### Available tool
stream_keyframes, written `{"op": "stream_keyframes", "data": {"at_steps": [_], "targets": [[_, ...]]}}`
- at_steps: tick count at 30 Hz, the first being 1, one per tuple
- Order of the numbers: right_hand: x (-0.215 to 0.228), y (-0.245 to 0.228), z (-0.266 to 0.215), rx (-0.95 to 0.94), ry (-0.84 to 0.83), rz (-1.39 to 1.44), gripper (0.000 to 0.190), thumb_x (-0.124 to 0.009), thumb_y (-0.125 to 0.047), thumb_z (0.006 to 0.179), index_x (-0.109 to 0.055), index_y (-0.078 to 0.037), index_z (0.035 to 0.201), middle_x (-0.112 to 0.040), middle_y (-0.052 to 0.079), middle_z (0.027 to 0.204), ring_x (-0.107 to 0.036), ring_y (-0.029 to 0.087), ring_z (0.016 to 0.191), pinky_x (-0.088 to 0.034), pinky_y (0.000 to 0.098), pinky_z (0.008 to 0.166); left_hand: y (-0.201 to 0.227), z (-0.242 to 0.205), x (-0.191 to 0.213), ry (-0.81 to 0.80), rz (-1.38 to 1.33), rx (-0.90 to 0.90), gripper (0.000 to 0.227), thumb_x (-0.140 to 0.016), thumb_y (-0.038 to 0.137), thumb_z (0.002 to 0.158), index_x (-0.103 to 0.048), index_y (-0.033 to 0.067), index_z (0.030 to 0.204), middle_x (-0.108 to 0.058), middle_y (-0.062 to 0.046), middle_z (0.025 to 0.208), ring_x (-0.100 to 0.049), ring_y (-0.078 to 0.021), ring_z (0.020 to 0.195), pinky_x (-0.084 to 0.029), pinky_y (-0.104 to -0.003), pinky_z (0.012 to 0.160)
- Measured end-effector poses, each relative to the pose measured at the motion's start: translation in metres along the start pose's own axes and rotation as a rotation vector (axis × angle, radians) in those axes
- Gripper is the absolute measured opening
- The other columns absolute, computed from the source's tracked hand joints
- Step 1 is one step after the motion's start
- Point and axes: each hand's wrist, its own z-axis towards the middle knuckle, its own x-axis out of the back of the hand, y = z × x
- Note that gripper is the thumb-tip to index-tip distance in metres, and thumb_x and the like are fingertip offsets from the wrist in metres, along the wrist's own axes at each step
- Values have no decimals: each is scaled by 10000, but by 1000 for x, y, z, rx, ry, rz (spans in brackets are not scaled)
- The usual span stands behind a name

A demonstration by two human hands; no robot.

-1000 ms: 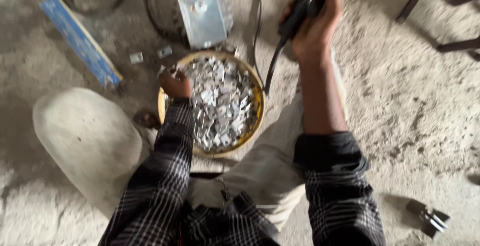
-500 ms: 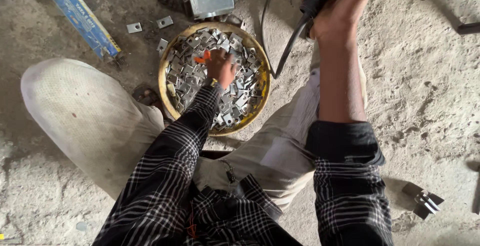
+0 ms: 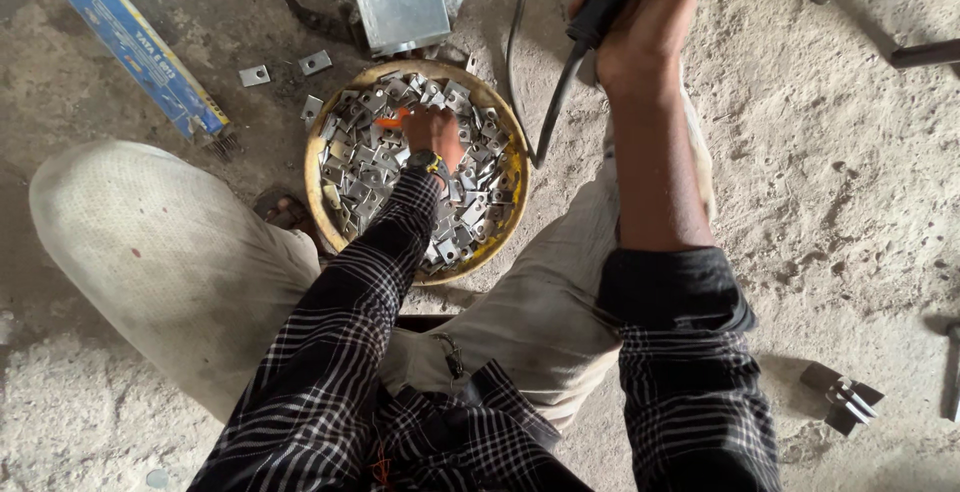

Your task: The person sits on the floor and uses a welding torch to attach small metal brackets to a larger rectangular metal plate. They repeatedly pick brackets from a yellow bowl, position them on the plate, and weld them in place, creating bright sparks. The person occasionally flips the plate to weld the other side.

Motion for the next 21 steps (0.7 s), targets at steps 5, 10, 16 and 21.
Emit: {"op": "stream_keyframes", "data": {"at_steps": [5,10,16,21], "targets": [[-12,3,4,-61,81,7,457,-604,-470,900,-627,-16,955,-674,130,862,-672,238,740,-577,432,630,-17,2,-8,344,129,-240,665,-714,222,867,-484,88,1477,-494,-199,1515,-544,-327,1266,-299,-651,1134],[-23,0,0,-138,165,9,392,-691,-382,807,-632,-14,926,-677,114,832,-665,222,706,-567,413,600,-6,-1,-22,273,-58,-433,814,-678,419,883,-375,86,1562,-346,-178,1611,-332,-429,1433,-240,-647,1150],[-29,-2,3,-196,184,44,393,-697,-383,796,-644,-15,922,-661,102,792,-641,218,675,-546,387,590,-11,-20,-23,179,65,-357,442,-649,258,928,-574,117,1341,-541,-179,1455,-568,-359,1238,-387,-590,1054],[-31,0,2,-178,178,75,335,-689,-356,804,-626,-42,903,-646,100,781,-627,214,658,-540,382,580,-21,-11,-47,333,105,-294,185,-640,146,929,-690,102,1101,-730,-143,1053,-720,-306,971,-503,-506,879]]}}
